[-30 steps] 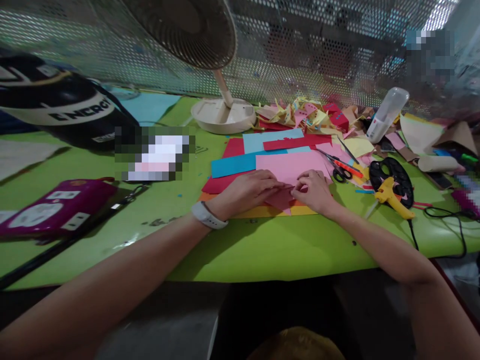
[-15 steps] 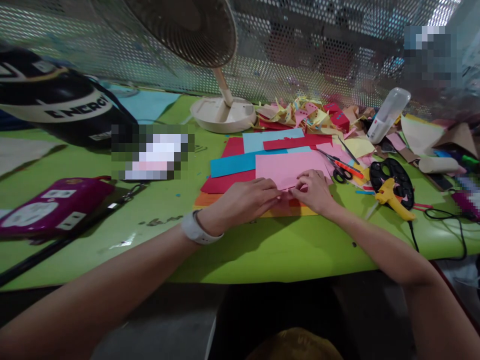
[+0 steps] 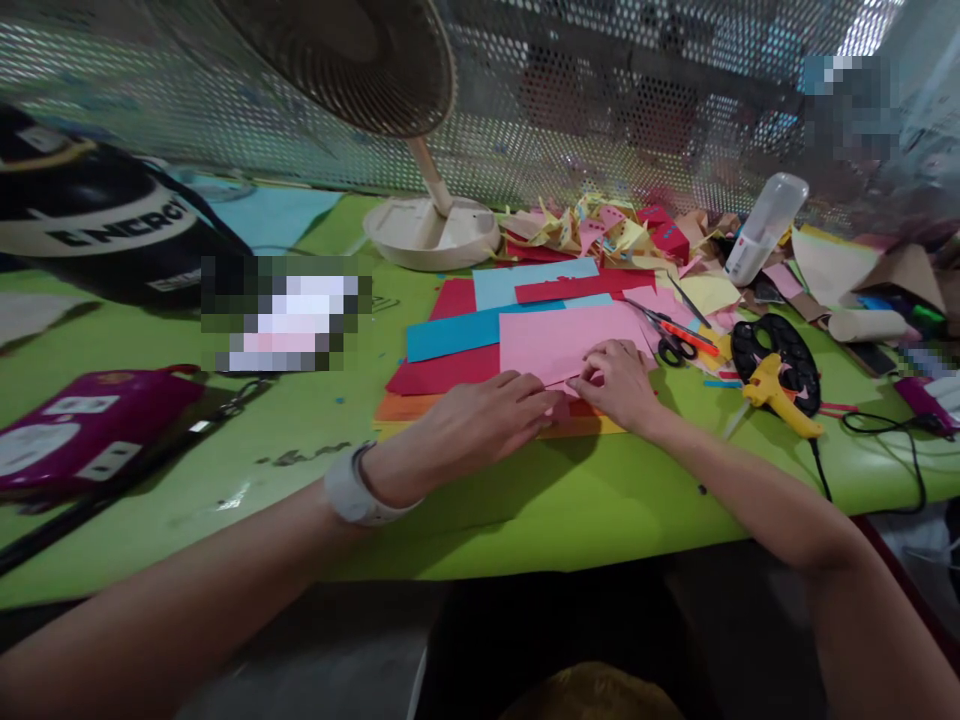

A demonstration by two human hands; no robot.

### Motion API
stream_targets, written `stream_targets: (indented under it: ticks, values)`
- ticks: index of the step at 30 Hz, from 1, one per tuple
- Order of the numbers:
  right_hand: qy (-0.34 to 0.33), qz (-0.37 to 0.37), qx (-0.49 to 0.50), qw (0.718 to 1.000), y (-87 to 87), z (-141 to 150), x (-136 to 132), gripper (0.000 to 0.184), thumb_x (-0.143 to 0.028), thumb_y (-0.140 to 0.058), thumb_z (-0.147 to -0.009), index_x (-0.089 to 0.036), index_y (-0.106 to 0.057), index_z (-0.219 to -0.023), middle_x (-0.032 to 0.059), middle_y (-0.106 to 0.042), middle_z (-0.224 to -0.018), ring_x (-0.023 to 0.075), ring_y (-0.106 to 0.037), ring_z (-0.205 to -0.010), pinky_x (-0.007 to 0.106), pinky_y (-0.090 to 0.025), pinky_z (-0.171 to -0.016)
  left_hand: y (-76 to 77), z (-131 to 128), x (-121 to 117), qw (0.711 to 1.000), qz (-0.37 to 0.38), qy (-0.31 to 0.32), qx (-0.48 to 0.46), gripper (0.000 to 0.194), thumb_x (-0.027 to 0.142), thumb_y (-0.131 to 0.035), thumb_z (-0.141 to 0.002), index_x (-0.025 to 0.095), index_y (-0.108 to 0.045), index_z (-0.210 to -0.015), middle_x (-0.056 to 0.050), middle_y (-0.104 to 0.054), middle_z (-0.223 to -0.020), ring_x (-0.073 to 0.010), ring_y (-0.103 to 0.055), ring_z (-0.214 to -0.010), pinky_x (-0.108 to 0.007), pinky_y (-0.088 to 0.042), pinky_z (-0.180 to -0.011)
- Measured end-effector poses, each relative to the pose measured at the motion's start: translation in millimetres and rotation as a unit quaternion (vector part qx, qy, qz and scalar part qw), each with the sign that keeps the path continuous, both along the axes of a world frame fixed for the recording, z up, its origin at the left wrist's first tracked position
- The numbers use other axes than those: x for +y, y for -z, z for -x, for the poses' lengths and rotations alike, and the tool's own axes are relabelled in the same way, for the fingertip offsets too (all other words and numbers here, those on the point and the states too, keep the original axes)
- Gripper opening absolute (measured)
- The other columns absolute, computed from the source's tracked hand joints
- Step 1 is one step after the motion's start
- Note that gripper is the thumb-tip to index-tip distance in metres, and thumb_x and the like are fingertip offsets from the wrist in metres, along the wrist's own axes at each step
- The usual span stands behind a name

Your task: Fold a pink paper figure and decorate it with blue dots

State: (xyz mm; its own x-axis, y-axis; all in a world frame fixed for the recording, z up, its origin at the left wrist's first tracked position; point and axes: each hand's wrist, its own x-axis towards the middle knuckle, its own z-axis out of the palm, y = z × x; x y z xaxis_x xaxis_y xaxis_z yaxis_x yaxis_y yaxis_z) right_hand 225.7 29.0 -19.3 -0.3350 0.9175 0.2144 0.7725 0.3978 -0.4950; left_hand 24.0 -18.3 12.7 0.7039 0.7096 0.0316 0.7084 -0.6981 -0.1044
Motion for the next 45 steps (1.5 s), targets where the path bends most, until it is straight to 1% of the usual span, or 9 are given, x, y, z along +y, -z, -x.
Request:
stream_targets:
  ticks: [4, 8, 12, 15, 22, 27, 33, 41, 45]
  values:
    - [0.001, -0.006, 0.001, 1.0, 2.5, 0.4, 0.6, 0.018, -0.031, -0.073, -0.083, -0.02, -0.066, -0.069, 0.007, -0.068, -0.11, 0.0273, -0.052, -0.113, 0.043, -0.036, -0.095, 2.3, -1.1, -3.6, 1.0, 0.0, 0.008, -0.002, 0.031, 0.039, -0.048, -0.102, 0.021, -0.066, -0.118, -0.012, -0.065, -0.107, -0.0235, -0.062, -0.092, -0.028, -0.049, -0.062]
    - [-0.001, -0.014, 0.003, 1.0, 4.2, 0.7, 1.4, 0.017, -0.029, -0.074, -0.08, -0.02, -0.065, -0.068, 0.0066, -0.069, -0.109, 0.0271, -0.052, -0.112, 0.042, -0.036, -0.094, 3.5, -0.3, -2.0, 1.0, 0.017, 0.01, -0.005, 0.033, 0.045, -0.049, -0.1, 0.026, -0.068, -0.118, -0.011, -0.064, -0.106, -0.0228, -0.061, -0.092, -0.028, -0.049, -0.065]
    - [-0.003, -0.009, -0.006, 1.0, 2.0, 1.5, 0.2, 0.017, -0.027, -0.074, -0.081, -0.02, -0.065, -0.069, 0.0065, -0.068, -0.11, 0.0269, -0.052, -0.111, 0.042, -0.035, -0.094, 4.2, 0.7, 0.0, 0.999, 0.023, 0.023, -0.008, 0.032, 0.046, -0.052, -0.099, 0.027, -0.07, -0.117, -0.011, -0.064, -0.108, -0.0219, -0.06, -0.091, -0.029, -0.05, -0.068]
    - [-0.007, -0.005, -0.012, 1.0, -0.2, 1.7, -0.9, 0.017, -0.027, -0.073, -0.083, -0.02, -0.065, -0.07, 0.0066, -0.068, -0.11, 0.0271, -0.052, -0.111, 0.043, -0.035, -0.093, 4.5, 0.4, -0.3, 1.0, 0.012, 0.022, -0.003, 0.033, 0.048, -0.052, -0.098, 0.026, -0.07, -0.115, -0.011, -0.064, -0.105, -0.0227, -0.06, -0.092, -0.029, -0.049, -0.066]
    - [-0.018, -0.007, -0.003, 1.0, 0.6, 0.9, -0.3, 0.021, -0.034, -0.071, -0.086, -0.02, -0.064, -0.072, 0.0072, -0.068, -0.11, 0.0274, -0.052, -0.113, 0.043, -0.036, -0.094, 5.7, 0.6, -0.3, 1.0, -0.001, 0.024, -0.008, 0.036, 0.051, -0.054, -0.097, 0.024, -0.069, -0.115, -0.011, -0.063, -0.106, -0.0222, -0.059, -0.092, -0.028, -0.049, -0.065]
    - [-0.012, -0.015, -0.003, 1.0, 2.0, 0.5, 0.0, 0.023, -0.037, -0.071, -0.086, -0.021, -0.065, -0.071, 0.0069, -0.068, -0.107, 0.0272, -0.052, -0.11, 0.043, -0.036, -0.093, 7.4, 1.7, 0.6, 0.999, -0.004, 0.034, -0.011, 0.033, 0.048, -0.054, -0.097, 0.024, -0.067, -0.116, -0.011, -0.063, -0.106, -0.0223, -0.058, -0.091, -0.029, -0.049, -0.067]
    - [-0.011, -0.007, 0.004, 1.0, 1.8, 0.1, 1.3, 0.027, -0.041, -0.07, -0.086, -0.02, -0.065, -0.071, 0.0072, -0.068, -0.106, 0.0262, -0.053, -0.109, 0.043, -0.036, -0.093, 5.7, 1.6, 0.0, 1.0, 0.002, 0.028, -0.002, 0.033, 0.047, -0.052, -0.098, 0.024, -0.066, -0.117, -0.011, -0.062, -0.109, -0.0227, -0.058, -0.093, -0.03, -0.05, -0.07]
    - [-0.004, -0.008, -0.005, 1.0, 0.0, 1.4, 0.6, 0.025, -0.04, -0.07, -0.086, -0.02, -0.065, -0.071, 0.0069, -0.068, -0.105, 0.0263, -0.053, -0.108, 0.042, -0.036, -0.092, 4.5, 2.3, -0.3, 0.999, -0.001, 0.037, -0.024, 0.034, 0.048, -0.052, -0.099, 0.021, -0.066, -0.115, -0.012, -0.061, -0.107, -0.0231, -0.058, -0.091, -0.031, -0.049, -0.069]
    - [-0.004, -0.006, -0.008, 1.0, 0.9, 1.8, 0.7, 0.025, -0.04, -0.071, -0.086, -0.02, -0.065, -0.072, 0.0068, -0.068, -0.106, 0.0258, -0.053, -0.108, 0.041, -0.036, -0.092, 5.6, 2.1, 1.0, 0.999, -0.007, 0.037, -0.022, 0.034, 0.048, -0.05, -0.099, 0.021, -0.066, -0.114, -0.011, -0.061, -0.104, -0.021, -0.057, -0.088, -0.029, -0.049, -0.068]
